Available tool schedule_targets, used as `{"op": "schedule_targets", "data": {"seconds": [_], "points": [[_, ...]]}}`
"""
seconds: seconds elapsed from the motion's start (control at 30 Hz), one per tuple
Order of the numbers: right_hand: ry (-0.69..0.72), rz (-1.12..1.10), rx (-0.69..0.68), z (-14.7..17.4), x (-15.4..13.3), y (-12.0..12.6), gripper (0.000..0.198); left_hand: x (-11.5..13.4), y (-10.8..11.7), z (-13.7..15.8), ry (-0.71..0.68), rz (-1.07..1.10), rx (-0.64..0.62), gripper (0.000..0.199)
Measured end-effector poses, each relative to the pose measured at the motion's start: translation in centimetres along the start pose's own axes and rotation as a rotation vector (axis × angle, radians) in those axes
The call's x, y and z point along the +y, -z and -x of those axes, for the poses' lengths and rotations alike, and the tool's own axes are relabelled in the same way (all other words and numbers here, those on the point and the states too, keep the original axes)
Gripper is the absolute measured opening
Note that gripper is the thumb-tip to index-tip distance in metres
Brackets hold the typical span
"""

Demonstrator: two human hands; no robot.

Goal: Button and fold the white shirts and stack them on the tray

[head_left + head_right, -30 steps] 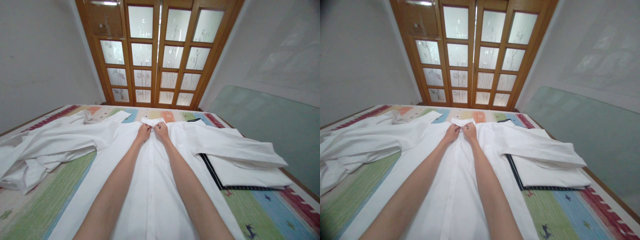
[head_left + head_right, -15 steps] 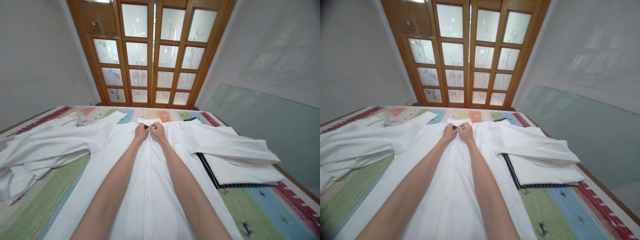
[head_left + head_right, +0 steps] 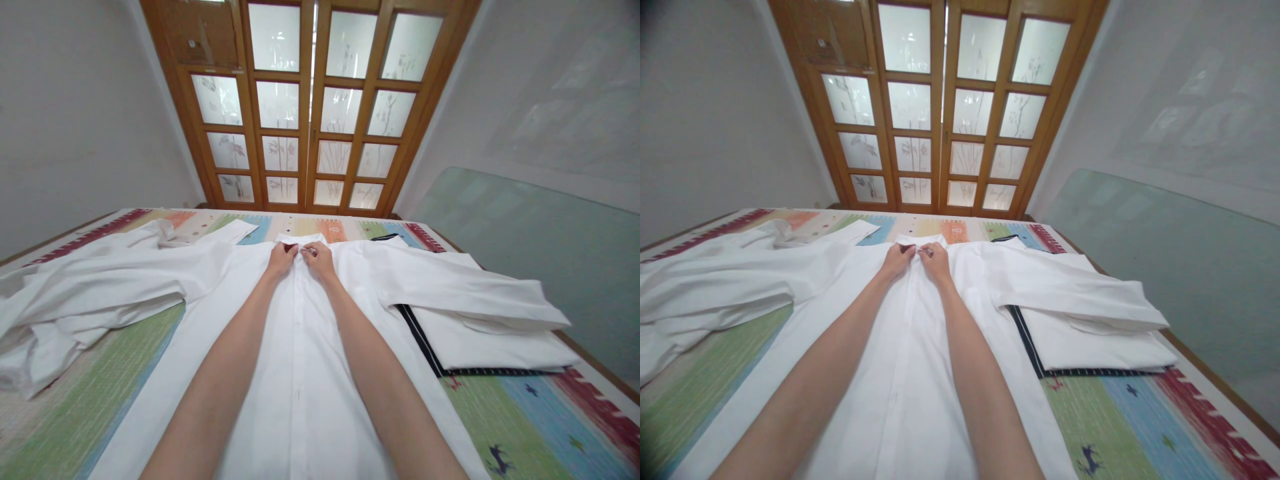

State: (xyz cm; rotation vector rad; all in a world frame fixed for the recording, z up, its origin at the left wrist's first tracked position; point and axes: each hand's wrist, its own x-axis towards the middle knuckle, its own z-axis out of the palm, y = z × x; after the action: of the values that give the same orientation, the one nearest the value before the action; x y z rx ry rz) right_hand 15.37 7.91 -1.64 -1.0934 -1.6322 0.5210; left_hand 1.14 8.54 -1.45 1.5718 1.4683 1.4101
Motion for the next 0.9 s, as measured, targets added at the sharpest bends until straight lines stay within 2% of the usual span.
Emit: {"op": "schedule_targets", "data": {"seconds": [0.23, 0.6, 0.9], "points": [[-0.049, -0.071, 0.009, -0.06, -0.12, -0.23, 0.009, 0.12, -0.11, 0.09, 0.007, 0.012, -0.019, 0.011], [-0.02, -0.124, -0.072, -0.21, 0.12, -0.16, 0.014, -0.15, 0.05, 0.04, -0.041, 0.086, -0.09, 0.015], [-0.059, -0.133, -0.033, -0.29, 0.29, -0.19, 0.012, 0.79, 0.4, 0.69, 0.01, 0.054, -0.074, 0.015]]}}
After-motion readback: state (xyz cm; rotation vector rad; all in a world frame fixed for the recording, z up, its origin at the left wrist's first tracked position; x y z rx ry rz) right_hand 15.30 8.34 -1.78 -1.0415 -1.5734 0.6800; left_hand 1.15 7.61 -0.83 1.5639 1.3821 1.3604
